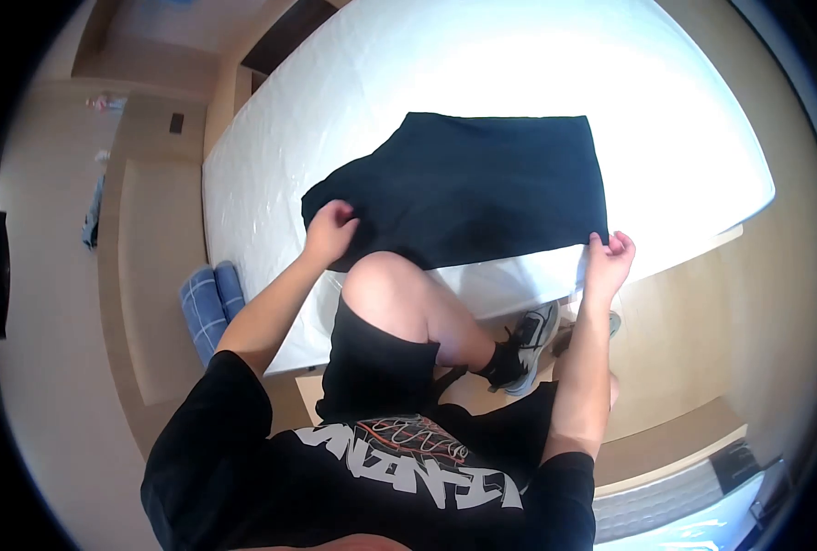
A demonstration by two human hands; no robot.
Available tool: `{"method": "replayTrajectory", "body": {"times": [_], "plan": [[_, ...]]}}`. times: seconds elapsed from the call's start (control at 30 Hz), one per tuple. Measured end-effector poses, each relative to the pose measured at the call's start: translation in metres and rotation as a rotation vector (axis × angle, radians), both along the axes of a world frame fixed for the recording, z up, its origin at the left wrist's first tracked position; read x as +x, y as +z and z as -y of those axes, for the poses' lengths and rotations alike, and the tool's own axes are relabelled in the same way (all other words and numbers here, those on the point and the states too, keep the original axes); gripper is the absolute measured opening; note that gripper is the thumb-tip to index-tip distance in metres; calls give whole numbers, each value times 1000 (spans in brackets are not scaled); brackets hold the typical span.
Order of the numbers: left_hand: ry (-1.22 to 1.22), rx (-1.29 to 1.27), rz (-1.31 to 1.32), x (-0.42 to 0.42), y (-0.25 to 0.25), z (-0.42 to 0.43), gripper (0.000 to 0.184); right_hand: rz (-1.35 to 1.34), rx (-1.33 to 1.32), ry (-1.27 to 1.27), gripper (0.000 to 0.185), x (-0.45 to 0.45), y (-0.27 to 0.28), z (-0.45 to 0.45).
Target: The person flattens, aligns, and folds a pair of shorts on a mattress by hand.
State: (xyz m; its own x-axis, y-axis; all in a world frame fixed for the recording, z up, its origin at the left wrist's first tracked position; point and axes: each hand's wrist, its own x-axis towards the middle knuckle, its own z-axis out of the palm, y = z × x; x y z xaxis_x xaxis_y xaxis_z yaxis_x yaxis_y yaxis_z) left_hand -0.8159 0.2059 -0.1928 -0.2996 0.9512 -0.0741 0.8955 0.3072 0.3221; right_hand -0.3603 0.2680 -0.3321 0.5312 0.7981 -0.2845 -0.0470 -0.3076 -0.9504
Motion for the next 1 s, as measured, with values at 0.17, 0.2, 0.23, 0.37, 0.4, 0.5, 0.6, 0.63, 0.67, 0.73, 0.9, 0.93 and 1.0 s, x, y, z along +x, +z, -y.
{"method": "replayTrajectory", "body": {"times": [0.17,0.2,0.23,0.37,0.4,0.5,0.6,0.63,0.67,0.73,0.9,0.93,1.0], "plan": [[1026,-72,529,-99,-74,100,36,-542,-107,-75,23,-11,1,17],[1176,-10,778,-94,-65,103,35,-644,-182,49,20,-13,0,20],[1317,62,1029,-93,-64,107,34,-698,-259,-13,16,-27,10,20],[1296,226,1328,-101,-82,118,16,-594,-374,-27,17,-51,25,18],[1314,260,1340,-102,-84,118,17,-575,-392,-16,17,-49,27,15],[1390,387,1316,-104,-95,121,24,-526,-456,36,19,-56,34,14],[1379,359,1326,-99,-84,122,24,-504,-526,87,20,-73,44,12],[1329,311,1386,-106,-92,128,22,-500,-537,66,20,-78,45,11],[1365,326,1415,-110,-95,129,22,-497,-548,45,20,-83,46,10],[1437,357,1469,-113,-89,125,24,-528,-563,34,17,-75,31,5],[1401,318,1441,-117,-68,119,17,-466,-510,-28,12,-82,43,8],[1453,285,1401,-118,-65,115,16,-472,-533,-23,11,-77,40,8],[1502,277,1473,-135,-88,119,14,-488,-574,-18,9,-69,28,11]]}}
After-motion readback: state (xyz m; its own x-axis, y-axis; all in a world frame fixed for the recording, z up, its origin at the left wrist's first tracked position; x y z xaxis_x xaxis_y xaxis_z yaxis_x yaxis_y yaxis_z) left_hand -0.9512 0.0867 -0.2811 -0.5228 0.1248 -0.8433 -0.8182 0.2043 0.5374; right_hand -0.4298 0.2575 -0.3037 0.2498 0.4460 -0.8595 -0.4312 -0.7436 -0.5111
